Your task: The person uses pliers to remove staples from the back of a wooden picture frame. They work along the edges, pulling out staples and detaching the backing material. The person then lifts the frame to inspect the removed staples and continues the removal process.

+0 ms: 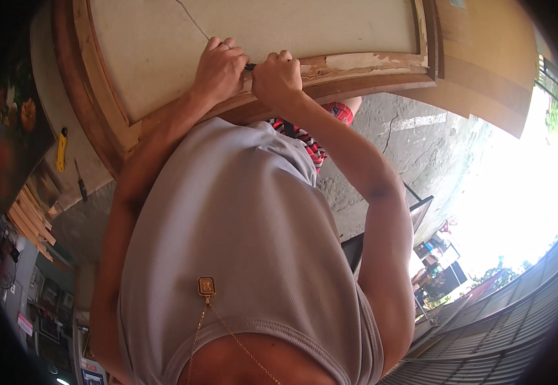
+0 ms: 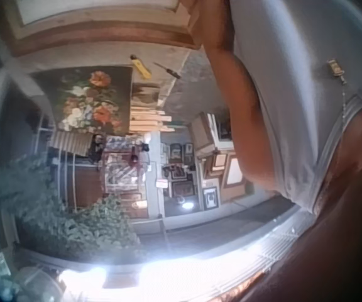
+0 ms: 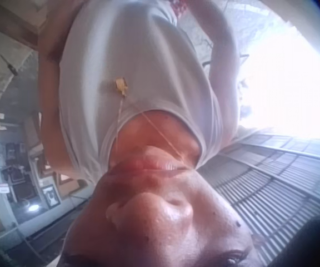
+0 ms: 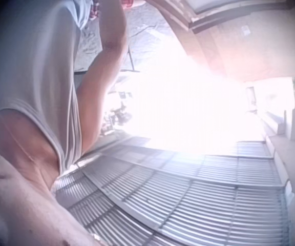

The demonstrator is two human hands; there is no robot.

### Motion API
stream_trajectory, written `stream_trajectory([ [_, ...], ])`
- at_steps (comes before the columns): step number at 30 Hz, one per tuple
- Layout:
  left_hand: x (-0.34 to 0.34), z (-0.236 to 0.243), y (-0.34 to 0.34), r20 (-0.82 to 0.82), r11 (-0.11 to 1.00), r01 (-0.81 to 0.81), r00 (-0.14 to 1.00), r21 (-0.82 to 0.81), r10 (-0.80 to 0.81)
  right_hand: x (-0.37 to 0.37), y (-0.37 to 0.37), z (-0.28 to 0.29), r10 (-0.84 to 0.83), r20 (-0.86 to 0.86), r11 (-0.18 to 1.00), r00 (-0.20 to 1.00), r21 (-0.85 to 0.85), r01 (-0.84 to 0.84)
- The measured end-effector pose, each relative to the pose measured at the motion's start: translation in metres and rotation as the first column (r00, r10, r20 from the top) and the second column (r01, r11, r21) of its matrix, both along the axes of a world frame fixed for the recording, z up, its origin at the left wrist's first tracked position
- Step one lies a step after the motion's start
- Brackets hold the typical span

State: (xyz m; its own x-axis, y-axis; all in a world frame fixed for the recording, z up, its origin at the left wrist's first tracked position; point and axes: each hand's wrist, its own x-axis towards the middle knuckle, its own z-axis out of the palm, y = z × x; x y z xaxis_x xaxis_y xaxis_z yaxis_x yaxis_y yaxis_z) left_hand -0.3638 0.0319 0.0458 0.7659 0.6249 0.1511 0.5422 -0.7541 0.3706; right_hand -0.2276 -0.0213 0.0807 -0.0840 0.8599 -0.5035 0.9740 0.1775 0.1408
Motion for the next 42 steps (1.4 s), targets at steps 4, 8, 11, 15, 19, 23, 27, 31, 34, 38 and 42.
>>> stream_trajectory([
  [4,-0.011,-0.022,0.007,0.146,0.989,-0.071,0.985,-0.133,0.090,0.020,-0.006,-0.009,0.106,-0.143,0.973,0.984,0.221,-0.073],
  [8,-0.019,-0.025,0.009,0.190,0.977,-0.059,0.977,-0.203,0.099,0.054,0.013,0.005,0.115,-0.392,0.974,0.913,0.226,-0.026],
  [11,-0.018,-0.023,0.013,0.180,0.979,-0.018,0.982,-0.203,0.056,0.062,0.030,0.014,-0.011,-0.341,0.997,0.940,0.071,0.037],
  [15,-0.012,-0.014,0.022,0.069,0.982,0.021,0.998,-0.186,-0.008,0.042,0.026,0.035,-0.111,-0.253,0.994,0.961,-0.040,0.105],
  [19,0.005,0.002,0.036,-0.007,0.972,0.124,0.992,-0.199,-0.128,0.016,-0.006,0.033,-0.240,-0.182,0.970,0.953,-0.076,0.230],
  [23,0.027,0.007,0.044,-0.061,0.963,0.248,0.965,-0.106,-0.255,0.004,-0.026,0.010,-0.206,-0.136,0.963,0.969,0.146,0.225],
  [27,0.040,0.025,0.046,-0.085,0.944,0.319,0.942,-0.084,-0.326,-0.001,-0.023,0.009,-0.206,-0.091,0.973,0.974,0.083,0.214],
  [31,0.050,0.027,0.047,-0.100,0.918,0.395,0.913,-0.030,-0.396,-0.006,-0.022,0.003,-0.152,-0.076,0.981,0.985,0.107,0.160],
  [34,0.057,0.024,0.049,-0.113,0.886,0.463,0.882,0.028,-0.457,-0.007,-0.022,-0.009,-0.144,-0.035,0.987,0.989,0.073,0.147],
  [38,0.072,0.015,0.058,-0.116,0.812,0.583,0.805,-0.022,-0.581,-0.016,-0.018,-0.009,-0.073,0.039,0.997,0.997,0.025,0.072],
  [42,0.087,0.010,0.063,-0.062,0.737,0.665,0.736,-0.124,-0.674,-0.035,-0.017,-0.013,-0.007,0.276,1.000,0.961,0.004,0.006],
])
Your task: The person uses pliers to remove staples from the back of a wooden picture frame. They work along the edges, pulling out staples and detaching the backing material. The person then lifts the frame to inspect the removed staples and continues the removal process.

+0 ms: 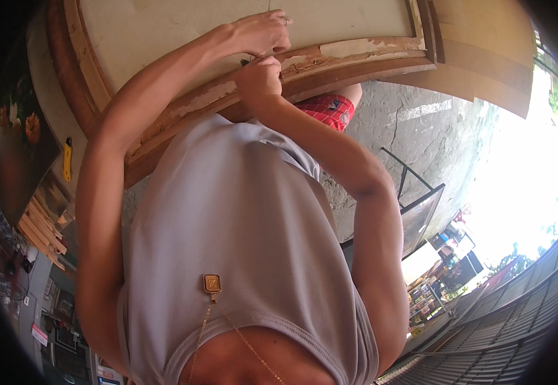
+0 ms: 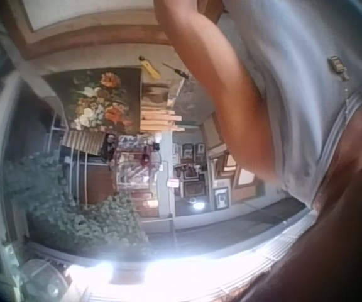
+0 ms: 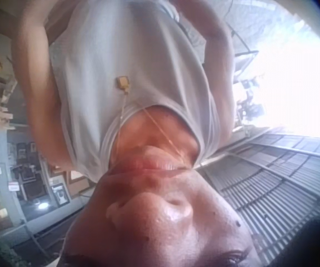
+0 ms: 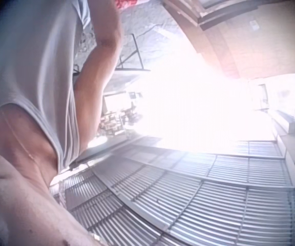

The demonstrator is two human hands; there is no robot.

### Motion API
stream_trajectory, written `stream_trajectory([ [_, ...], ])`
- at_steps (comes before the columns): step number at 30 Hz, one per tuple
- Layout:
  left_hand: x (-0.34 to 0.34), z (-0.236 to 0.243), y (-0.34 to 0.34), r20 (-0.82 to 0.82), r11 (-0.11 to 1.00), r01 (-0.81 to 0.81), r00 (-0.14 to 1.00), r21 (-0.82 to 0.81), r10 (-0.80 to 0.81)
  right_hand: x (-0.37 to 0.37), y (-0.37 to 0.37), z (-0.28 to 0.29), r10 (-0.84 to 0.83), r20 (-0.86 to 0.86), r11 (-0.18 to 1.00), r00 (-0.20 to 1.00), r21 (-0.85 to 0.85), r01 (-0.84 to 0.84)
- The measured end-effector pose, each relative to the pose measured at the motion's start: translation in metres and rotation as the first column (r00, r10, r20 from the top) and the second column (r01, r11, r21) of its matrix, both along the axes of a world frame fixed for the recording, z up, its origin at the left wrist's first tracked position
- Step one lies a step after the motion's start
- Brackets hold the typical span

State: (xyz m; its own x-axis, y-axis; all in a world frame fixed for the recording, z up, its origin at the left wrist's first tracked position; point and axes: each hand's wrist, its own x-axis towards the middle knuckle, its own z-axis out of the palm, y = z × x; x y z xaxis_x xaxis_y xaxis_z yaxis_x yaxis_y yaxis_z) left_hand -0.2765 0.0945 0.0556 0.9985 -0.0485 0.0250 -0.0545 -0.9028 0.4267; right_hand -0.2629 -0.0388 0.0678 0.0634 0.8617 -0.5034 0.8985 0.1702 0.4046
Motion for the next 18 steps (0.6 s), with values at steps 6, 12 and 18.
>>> stream_trajectory([
  [6,0.020,0.010,0.003,-0.232,0.995,0.099,0.968,0.008,-0.095,-0.001,-0.012,0.001,-0.016,-0.076,0.991,0.997,0.132,0.026],
  [12,0.004,-0.004,0.013,-0.172,1.000,0.004,0.985,0.020,-0.001,0.043,-0.037,0.014,-0.257,-0.522,0.903,0.813,0.170,0.395],
  [18,-0.003,0.012,0.001,-0.137,0.971,0.015,0.990,0.238,0.019,0.054,-0.025,0.006,-0.767,-0.483,0.239,-0.423,-0.826,0.510],
])
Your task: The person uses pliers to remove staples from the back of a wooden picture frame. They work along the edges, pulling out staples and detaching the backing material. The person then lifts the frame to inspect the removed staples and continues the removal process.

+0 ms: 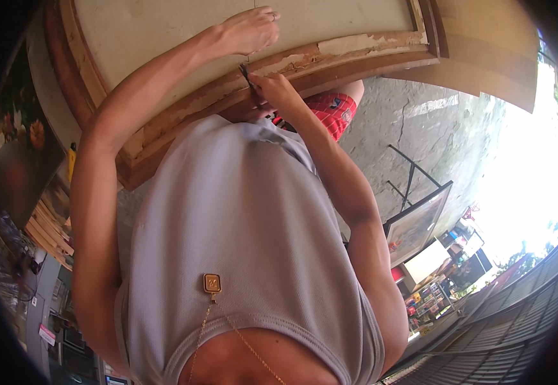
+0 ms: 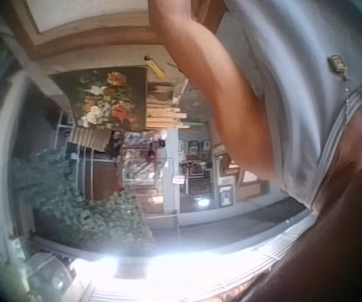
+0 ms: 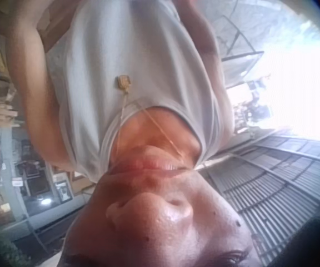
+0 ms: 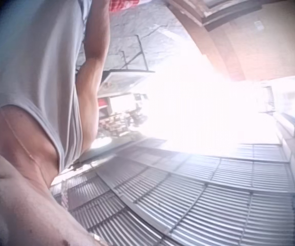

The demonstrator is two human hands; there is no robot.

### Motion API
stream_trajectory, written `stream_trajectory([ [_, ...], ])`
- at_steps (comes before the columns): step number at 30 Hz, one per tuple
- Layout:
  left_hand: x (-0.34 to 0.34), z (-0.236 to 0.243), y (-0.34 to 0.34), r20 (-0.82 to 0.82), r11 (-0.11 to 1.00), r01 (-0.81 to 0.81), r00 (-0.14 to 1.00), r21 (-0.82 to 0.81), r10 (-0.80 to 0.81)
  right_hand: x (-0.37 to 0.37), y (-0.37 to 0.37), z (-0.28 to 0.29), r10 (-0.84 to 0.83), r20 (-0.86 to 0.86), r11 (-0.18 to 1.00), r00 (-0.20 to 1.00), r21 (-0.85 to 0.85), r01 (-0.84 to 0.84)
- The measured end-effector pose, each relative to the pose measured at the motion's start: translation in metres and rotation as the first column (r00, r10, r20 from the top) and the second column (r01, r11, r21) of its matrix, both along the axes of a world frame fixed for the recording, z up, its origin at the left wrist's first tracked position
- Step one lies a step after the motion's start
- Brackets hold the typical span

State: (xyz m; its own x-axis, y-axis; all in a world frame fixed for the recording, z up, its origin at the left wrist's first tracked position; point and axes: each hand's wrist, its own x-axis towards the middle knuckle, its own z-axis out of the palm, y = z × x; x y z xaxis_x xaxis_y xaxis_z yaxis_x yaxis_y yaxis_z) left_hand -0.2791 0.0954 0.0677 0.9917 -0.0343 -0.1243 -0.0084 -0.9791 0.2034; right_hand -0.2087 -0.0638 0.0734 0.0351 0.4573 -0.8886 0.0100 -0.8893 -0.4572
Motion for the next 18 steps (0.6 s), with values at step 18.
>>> stream_trajectory([
  [18,-0.097,-0.043,-0.033,0.513,0.896,-0.391,0.736,-0.210,0.441,-0.028,-0.017,-0.011,0.204,0.486,0.927,0.850,0.182,-0.327],
])
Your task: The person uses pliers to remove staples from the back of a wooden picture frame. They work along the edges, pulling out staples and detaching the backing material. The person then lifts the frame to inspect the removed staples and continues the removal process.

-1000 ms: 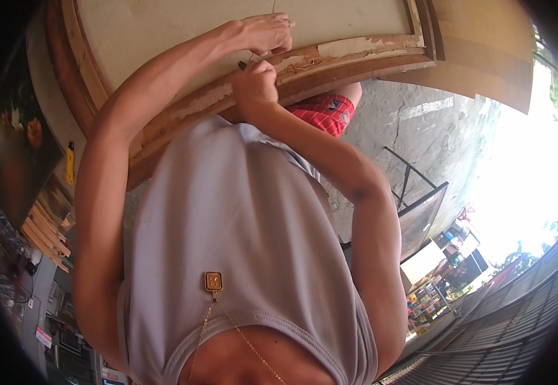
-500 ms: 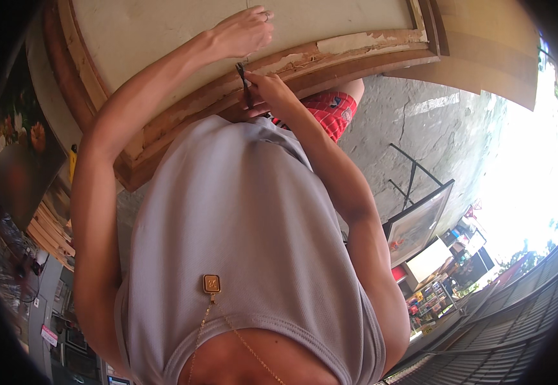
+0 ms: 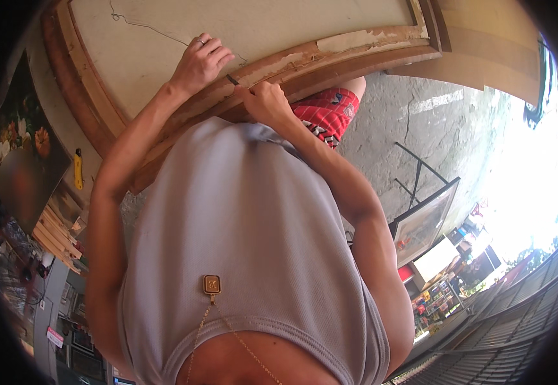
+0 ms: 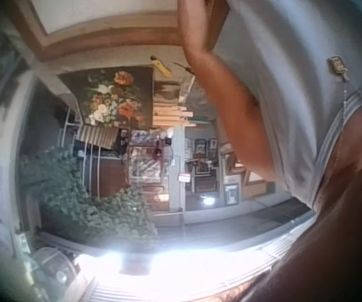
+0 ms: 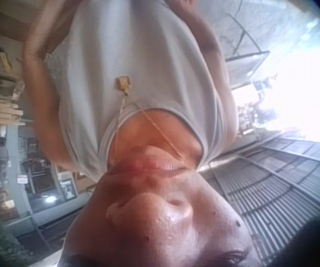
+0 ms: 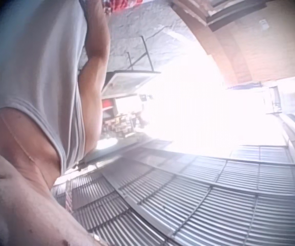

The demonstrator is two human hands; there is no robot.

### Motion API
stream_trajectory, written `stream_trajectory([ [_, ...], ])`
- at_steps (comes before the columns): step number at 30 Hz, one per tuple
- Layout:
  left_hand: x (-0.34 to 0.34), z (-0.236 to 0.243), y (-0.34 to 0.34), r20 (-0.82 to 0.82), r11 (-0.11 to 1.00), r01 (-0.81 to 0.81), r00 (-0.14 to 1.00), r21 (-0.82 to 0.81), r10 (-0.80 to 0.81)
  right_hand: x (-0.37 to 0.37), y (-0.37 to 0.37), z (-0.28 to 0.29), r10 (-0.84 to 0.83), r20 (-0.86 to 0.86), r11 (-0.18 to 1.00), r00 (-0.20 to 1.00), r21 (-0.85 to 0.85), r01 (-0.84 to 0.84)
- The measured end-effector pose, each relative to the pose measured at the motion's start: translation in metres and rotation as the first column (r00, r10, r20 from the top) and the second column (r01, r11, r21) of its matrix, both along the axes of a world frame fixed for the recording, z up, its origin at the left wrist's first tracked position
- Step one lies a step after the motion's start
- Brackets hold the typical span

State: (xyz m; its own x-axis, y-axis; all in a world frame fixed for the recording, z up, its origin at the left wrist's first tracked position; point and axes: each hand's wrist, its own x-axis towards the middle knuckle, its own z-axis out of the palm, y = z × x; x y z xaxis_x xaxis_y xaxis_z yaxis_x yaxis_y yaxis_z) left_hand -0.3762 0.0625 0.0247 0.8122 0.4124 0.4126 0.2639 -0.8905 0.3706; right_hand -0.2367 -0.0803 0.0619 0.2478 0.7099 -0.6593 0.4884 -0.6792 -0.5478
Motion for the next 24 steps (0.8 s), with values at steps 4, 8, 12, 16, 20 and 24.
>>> stream_trajectory([
  [4,0.010,-0.008,-0.004,0.226,0.983,-0.066,0.968,-0.171,0.104,-0.006,-0.005,0.019,0.043,0.054,0.997,0.998,0.060,-0.047],
  [8,0.009,0.013,0.003,0.264,0.947,-0.101,0.946,-0.305,0.186,-0.006,-0.008,0.029,0.041,0.039,0.992,0.998,0.119,-0.045],
  [12,-0.026,0.043,0.016,0.174,0.914,-0.166,0.954,-0.370,0.244,0.004,-0.018,0.030,0.000,0.030,0.975,1.000,0.221,-0.006],
  [16,-0.076,0.051,0.017,0.004,0.900,-0.213,0.973,-0.380,0.232,0.012,-0.019,0.033,-0.078,0.034,0.958,0.996,0.280,0.066],
  [20,-0.098,0.056,0.020,-0.080,0.853,-0.271,0.961,-0.446,0.264,0.022,-0.013,0.029,-0.081,0.037,0.967,0.996,0.244,0.069],
  [24,-0.094,0.059,0.039,-0.074,0.827,-0.269,0.961,-0.494,0.268,0.029,-0.001,0.027,-0.122,0.003,0.960,0.992,0.254,0.118],
])
